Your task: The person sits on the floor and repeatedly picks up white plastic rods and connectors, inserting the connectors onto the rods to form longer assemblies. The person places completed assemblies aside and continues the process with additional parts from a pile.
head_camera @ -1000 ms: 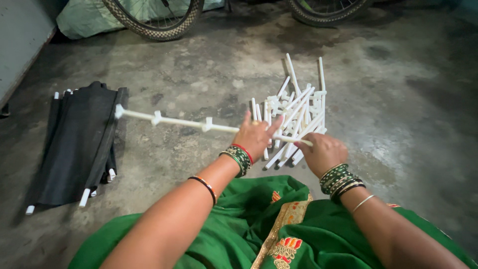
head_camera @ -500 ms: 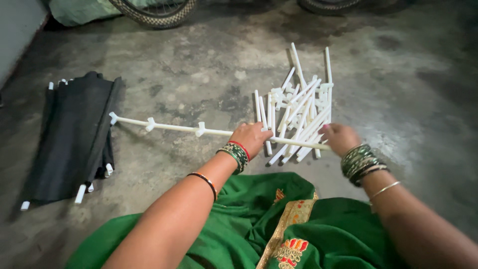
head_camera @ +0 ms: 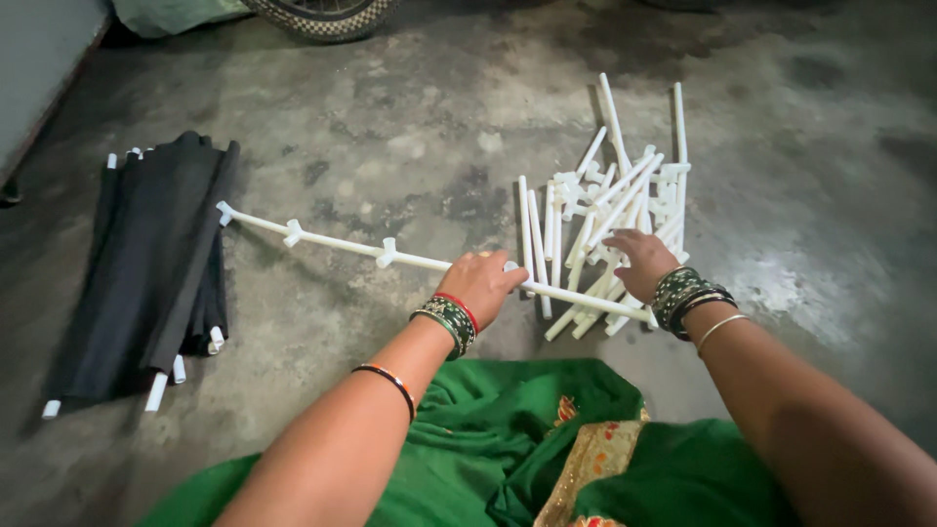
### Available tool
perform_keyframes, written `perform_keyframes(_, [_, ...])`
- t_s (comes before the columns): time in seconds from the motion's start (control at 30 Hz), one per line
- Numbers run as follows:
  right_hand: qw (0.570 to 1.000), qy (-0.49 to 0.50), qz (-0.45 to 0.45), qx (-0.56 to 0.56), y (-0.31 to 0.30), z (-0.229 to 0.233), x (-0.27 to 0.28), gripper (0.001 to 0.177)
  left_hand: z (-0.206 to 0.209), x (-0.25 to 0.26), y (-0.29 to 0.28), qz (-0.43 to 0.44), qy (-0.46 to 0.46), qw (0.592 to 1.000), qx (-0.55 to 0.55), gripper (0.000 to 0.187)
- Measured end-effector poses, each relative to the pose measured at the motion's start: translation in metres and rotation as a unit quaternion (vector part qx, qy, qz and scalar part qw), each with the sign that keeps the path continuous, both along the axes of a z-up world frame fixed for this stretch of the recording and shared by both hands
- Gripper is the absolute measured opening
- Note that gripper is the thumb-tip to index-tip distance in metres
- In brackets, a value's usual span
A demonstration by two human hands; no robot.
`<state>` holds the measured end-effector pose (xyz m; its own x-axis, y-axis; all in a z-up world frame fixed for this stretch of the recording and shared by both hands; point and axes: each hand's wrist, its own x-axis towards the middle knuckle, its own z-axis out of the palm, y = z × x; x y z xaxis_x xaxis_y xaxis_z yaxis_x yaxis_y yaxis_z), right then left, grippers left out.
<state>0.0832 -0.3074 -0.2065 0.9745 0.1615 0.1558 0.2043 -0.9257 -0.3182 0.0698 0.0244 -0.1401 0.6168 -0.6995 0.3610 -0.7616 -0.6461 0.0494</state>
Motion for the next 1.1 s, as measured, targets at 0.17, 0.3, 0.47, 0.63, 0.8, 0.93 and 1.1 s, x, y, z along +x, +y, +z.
perform_keyframes(0.17, [0.992, 0.064, -0.012, -0.107, 0.013, 0.008, 0.006, 0.038, -0.010, 0.009, 0.007, 0.011, 0.041, 0.999, 0.026, 0.017])
perform_keyframes(0.3, [0.990, 0.069, -0.044, -0.118, 0.024, 0.015, 0.003, 0.041, -0.014, 0.009, 0.010, 0.030, 0.064, 0.996, 0.049, 0.016])
perform_keyframes(0.47, [0.995, 0.012, -0.048, -0.083, 0.029, 0.013, -0.006, 0.028, -0.010, 0.009, 0.009, 0.024, 0.051, 0.998, 0.035, 0.017])
perform_keyframes(0.63, [0.997, -0.044, -0.047, -0.039, 0.024, 0.010, -0.014, 0.011, -0.008, 0.006, 0.012, 0.022, 0.036, 0.999, 0.028, 0.021])
perform_keyframes(0.8, [0.992, -0.080, -0.090, -0.019, 0.025, 0.019, -0.026, 0.030, -0.005, 0.007, 0.010, 0.035, 0.050, 0.997, 0.047, 0.019])
perform_keyframes(0.93, [0.995, -0.038, -0.038, -0.086, 0.043, 0.026, -0.022, 0.042, -0.008, 0.007, 0.011, 0.029, 0.034, 0.998, 0.038, 0.024])
perform_keyframes(1.1, [0.982, 0.003, 0.006, -0.189, 0.067, 0.026, -0.016, 0.039, -0.014, 0.010, 0.015, 0.051, 0.057, 0.994, 0.076, 0.019])
